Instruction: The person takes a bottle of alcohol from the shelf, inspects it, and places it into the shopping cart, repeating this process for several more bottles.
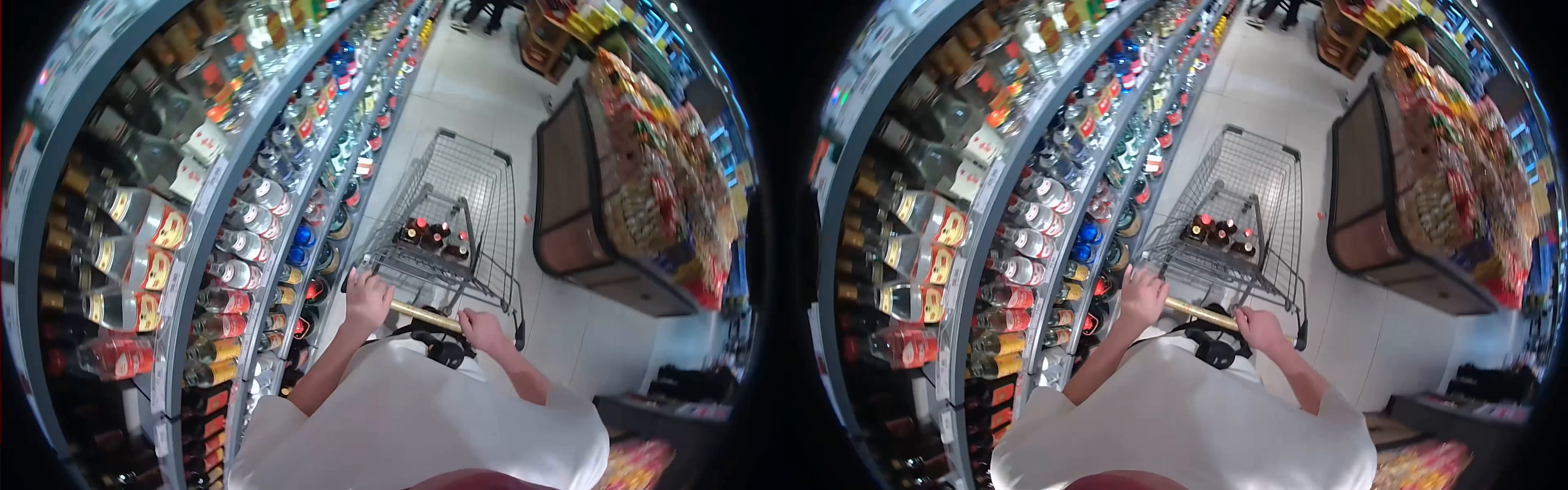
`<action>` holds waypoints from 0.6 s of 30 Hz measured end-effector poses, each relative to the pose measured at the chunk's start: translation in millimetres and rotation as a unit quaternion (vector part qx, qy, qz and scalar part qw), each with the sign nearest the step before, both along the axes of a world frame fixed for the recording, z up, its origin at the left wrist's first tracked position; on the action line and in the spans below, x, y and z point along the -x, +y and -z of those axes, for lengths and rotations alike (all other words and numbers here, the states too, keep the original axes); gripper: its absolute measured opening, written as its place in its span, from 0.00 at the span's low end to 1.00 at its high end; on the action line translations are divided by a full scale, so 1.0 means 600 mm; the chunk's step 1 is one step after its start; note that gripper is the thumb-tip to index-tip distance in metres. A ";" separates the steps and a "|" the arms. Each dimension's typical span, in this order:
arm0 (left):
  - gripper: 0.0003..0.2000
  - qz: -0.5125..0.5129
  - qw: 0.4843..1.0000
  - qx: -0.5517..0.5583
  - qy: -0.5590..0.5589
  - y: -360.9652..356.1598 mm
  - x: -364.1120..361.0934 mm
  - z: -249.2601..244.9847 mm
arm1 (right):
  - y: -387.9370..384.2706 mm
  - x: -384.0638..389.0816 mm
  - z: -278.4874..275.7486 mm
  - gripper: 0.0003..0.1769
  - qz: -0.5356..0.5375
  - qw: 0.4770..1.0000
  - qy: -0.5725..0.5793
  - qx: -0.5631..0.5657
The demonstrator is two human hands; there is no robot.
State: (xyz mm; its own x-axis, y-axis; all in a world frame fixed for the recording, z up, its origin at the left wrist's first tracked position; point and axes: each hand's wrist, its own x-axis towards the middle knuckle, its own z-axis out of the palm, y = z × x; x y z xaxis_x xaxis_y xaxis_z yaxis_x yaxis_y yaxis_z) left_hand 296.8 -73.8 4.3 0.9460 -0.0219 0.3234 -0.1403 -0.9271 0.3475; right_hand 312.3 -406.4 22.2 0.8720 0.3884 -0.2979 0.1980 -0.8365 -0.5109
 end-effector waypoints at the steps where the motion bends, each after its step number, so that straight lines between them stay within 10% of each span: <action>1: 0.14 0.012 0.999 0.019 0.034 -0.005 0.007 0.000 | -0.002 0.000 0.004 0.22 -0.013 1.000 -0.014 0.007; 18: 0.15 0.012 0.994 0.079 0.070 0.010 0.068 -0.035 | 0.009 0.055 0.011 0.19 0.021 0.998 -0.049 0.017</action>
State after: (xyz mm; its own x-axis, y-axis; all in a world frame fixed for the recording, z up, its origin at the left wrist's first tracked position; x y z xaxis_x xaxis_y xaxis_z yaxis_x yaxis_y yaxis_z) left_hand 256.0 -67.8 25.2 0.9819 -0.0043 0.1893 -0.1015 -0.8560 0.5069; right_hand 279.4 -400.9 15.7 0.9126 0.3422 -0.2235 0.2098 -0.8615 -0.4623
